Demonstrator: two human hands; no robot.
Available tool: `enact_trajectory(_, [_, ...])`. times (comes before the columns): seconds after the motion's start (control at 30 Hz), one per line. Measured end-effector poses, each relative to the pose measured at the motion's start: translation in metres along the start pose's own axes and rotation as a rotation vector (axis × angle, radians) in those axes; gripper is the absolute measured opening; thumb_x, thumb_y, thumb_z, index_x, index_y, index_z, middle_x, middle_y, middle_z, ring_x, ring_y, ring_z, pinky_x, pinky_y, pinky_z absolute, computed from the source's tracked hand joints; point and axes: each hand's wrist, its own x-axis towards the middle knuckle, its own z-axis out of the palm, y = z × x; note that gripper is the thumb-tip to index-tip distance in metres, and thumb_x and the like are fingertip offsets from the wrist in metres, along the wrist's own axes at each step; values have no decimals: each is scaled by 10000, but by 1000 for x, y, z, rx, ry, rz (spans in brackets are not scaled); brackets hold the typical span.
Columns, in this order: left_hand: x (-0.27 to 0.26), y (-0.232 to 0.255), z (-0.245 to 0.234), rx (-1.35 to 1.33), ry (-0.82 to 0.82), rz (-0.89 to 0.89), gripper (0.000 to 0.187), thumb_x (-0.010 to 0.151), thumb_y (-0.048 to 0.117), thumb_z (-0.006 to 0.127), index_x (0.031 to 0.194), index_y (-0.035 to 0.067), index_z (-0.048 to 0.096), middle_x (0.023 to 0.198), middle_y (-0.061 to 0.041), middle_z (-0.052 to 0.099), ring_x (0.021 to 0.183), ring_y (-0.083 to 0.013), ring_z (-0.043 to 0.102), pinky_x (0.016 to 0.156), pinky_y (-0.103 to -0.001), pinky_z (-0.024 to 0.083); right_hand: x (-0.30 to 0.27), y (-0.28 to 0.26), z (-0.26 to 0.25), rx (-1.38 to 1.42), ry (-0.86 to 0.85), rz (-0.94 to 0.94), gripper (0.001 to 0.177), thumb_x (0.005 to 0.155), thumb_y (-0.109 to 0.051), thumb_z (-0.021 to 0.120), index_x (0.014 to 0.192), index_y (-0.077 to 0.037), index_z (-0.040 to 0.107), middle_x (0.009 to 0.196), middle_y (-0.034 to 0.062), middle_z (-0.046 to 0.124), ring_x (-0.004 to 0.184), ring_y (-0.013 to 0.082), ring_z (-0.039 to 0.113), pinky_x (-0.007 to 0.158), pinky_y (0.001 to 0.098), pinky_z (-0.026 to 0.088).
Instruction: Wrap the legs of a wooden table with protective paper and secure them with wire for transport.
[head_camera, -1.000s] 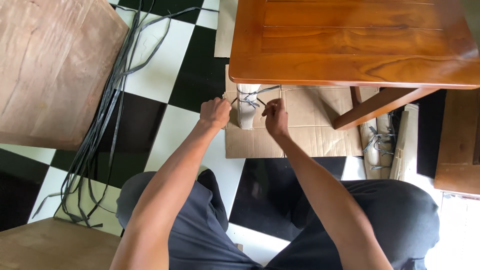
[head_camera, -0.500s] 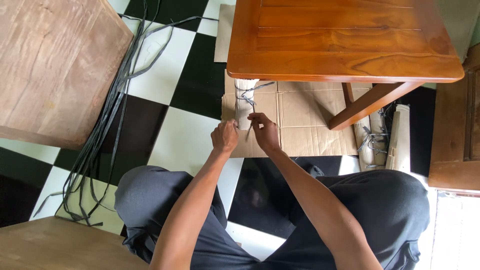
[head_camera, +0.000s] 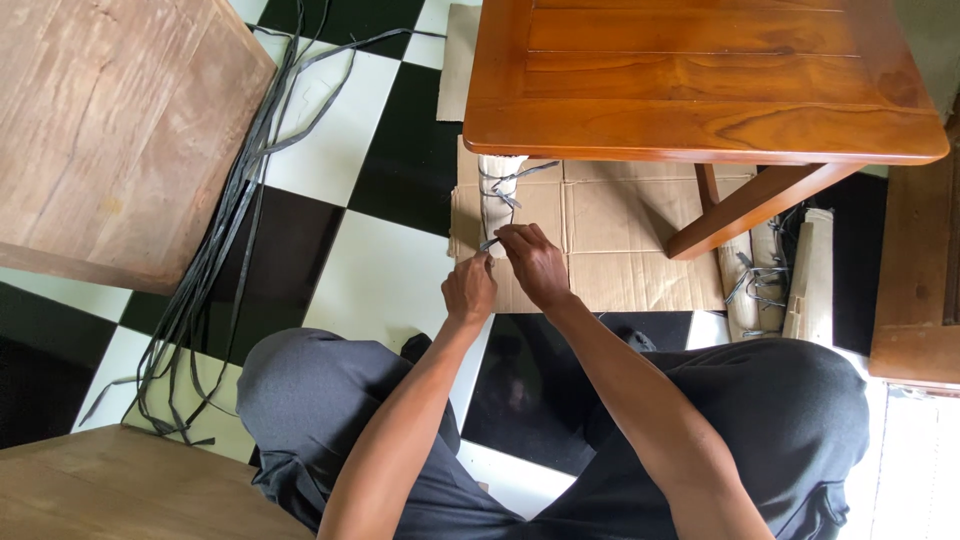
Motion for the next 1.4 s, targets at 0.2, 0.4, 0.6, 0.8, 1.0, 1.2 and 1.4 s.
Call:
enact_trajectory(0.2, [-12,16,-17,-70,28,44,225,1036,118,497,1060,88,718,934,-155,768,881,-428,761,762,-559,610,5,11,16,40,40,59,108,982,-207,713,1085,-208,683,776,-33,663,800,165,684,670,330,598])
enact_trajectory(0.4, [-16,19,-16,-65,32,67,239,1042,131,466,1059,113,704,927,-121,758,865,-408,759,755,-552,608,14,5,16,46,65,41,63,961,-174,727,1000,-208,691,718,-10,629,766,188,675,648,332,580])
enact_trajectory(0.6, [-20,18,-16,-85,8,69,241,1036,139,450,1043,114,690,931,-125,750,873,-421,750,762,-575,599,29,-6,10,7,75,-55,98,915,-130,747,978,-204,736,811,17,677,883,206,680,704,335,594])
enact_trajectory(0.8, [-23,21,-13,-113,19,75,225,1024,150,462,983,133,683,876,-115,737,850,-421,749,742,-562,600,22,16,33,-70,23,-167,231,918,-93,712,1109,-214,763,968,13,725,1042,214,671,808,319,604])
enact_trajectory(1.0, [-22,26,-16,-162,76,65,233,1027,214,476,955,124,679,854,-122,728,847,-418,747,737,-568,599,23,11,18,-1,-27,-135,132,979,-144,680,1066,-215,749,962,-2,699,1009,203,653,807,306,589])
enact_trajectory(1.2, [5,26,-28,-339,332,-17,190,1027,232,498,993,107,637,946,-125,660,958,-357,700,802,-495,589,13,20,23,109,-65,-19,101,997,-194,666,1065,-214,738,928,-18,675,958,197,638,787,340,590])
enact_trajectory(1.4, [35,0,-4,-223,294,165,307,925,-22,597,1165,161,654,1099,-97,581,1095,-358,627,926,-472,541,12,22,19,241,-52,40,84,1027,-207,655,1002,-164,723,889,25,673,894,234,660,765,343,585])
